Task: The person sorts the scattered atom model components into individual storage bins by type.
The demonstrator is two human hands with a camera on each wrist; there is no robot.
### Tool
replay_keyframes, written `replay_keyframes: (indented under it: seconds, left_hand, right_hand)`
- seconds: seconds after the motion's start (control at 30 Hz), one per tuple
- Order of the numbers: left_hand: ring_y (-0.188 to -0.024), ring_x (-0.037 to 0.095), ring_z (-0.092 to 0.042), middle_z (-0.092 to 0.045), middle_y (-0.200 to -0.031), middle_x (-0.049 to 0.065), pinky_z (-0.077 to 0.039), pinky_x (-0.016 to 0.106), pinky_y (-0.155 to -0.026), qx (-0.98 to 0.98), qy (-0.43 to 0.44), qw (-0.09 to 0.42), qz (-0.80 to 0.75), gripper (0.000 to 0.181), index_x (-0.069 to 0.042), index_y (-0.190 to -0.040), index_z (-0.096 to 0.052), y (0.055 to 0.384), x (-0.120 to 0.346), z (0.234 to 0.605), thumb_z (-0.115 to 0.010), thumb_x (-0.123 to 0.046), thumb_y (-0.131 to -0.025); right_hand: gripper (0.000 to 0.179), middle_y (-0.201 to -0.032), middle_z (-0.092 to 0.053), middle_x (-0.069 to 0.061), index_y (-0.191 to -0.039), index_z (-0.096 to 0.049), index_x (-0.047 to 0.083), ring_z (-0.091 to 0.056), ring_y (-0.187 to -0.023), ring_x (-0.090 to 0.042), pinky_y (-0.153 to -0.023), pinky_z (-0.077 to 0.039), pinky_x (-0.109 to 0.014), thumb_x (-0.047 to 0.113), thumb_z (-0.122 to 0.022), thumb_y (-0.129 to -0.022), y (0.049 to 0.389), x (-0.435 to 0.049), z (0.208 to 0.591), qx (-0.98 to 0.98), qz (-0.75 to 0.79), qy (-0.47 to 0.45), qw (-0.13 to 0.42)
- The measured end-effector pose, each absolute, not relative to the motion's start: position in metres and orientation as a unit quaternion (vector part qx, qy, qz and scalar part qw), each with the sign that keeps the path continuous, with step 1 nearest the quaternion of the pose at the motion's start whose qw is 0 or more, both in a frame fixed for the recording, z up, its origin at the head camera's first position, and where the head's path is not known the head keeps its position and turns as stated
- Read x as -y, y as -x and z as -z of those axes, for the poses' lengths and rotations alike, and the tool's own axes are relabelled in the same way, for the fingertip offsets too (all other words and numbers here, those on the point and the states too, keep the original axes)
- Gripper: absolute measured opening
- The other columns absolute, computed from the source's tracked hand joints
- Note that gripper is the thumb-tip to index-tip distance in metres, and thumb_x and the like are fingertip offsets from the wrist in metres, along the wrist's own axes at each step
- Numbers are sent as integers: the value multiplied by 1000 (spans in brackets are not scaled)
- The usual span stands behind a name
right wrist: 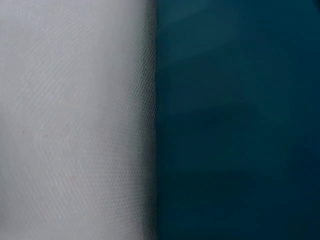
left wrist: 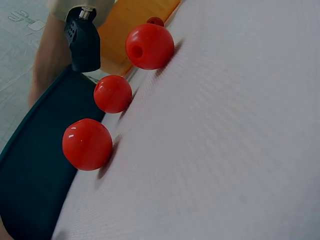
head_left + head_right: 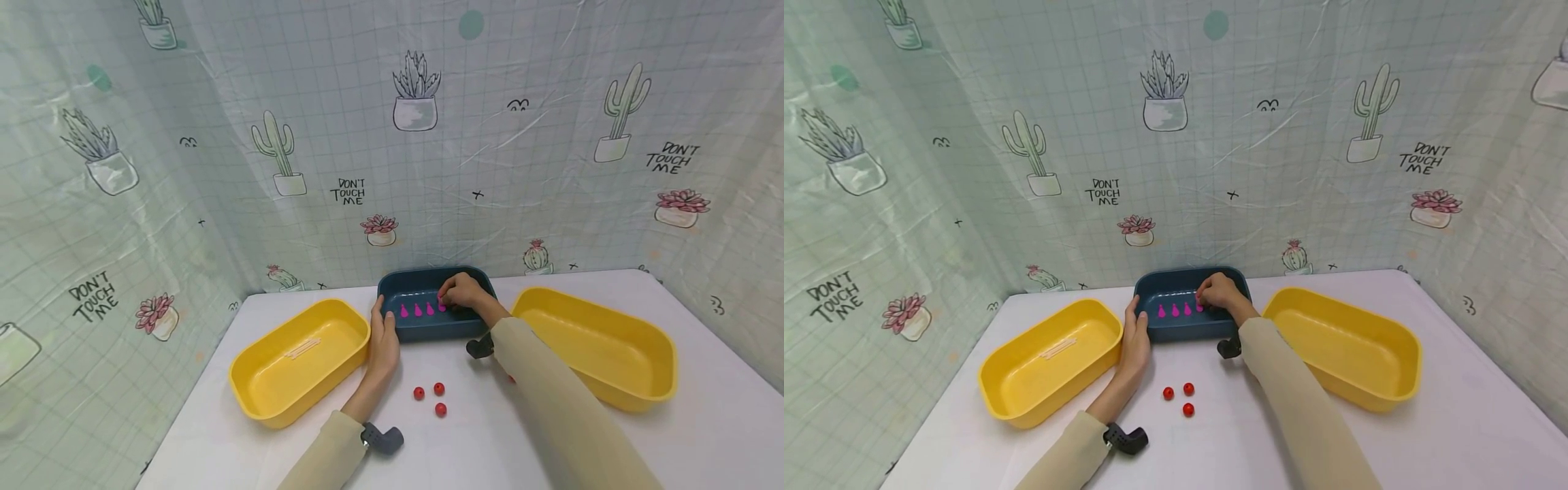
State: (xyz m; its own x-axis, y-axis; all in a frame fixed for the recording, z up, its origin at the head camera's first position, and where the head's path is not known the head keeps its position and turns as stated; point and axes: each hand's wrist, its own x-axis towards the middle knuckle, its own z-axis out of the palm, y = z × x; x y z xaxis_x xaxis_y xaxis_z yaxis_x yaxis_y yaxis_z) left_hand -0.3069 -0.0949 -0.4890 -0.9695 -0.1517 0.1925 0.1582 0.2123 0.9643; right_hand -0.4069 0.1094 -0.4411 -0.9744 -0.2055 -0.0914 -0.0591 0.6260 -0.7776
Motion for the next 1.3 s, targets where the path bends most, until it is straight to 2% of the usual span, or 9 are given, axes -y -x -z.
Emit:
replay_keyframes:
  seconds: [0.17,0.67,0.87,1.1,1.3]
  left_hand:
    - [-160,29,-24,-23,-173,6,-21,54,-130,771,2,127,623,53,-19,-164,-24,307,94,489,-32,-33,-113]
    - [-160,30,-24,-23,-173,6,-20,55,-130,774,1,125,620,53,-20,-164,-25,307,95,491,-33,-33,-113]
    - [-160,30,-23,-24,-173,7,-19,56,-130,772,2,126,623,53,-20,-164,-25,307,96,491,-32,-33,-113]
    - [-160,29,-22,-24,-173,7,-17,53,-131,766,7,131,630,52,-17,-164,-25,310,95,492,-33,-26,-113]
    - [-160,31,-22,-25,-172,9,-17,54,-131,763,11,136,632,52,-15,-164,-26,309,94,491,-33,-25,-113]
  right_hand:
    - [12,-86,-74,-8,-96,-77,-1,-62,-70,-11,-64,-58,-24,6,-71,-89,406,-109,440,-908,406,74,75]
    - [13,-87,-76,-8,-93,-79,1,-62,-66,-8,-61,-56,-22,4,-69,-86,408,-108,442,-926,361,88,63]
    - [11,-89,-76,-9,-93,-79,1,-64,-66,-10,-62,-57,-23,5,-71,-86,408,-108,441,-927,358,91,66]
    - [10,-94,-76,-11,-95,-79,2,-68,-73,-13,-66,-60,-27,6,-74,-87,408,-108,439,-929,352,92,69]
    - [14,-99,-77,-13,-99,-79,0,-67,-73,-13,-68,-61,-28,7,-72,-89,410,-109,441,-925,363,82,76]
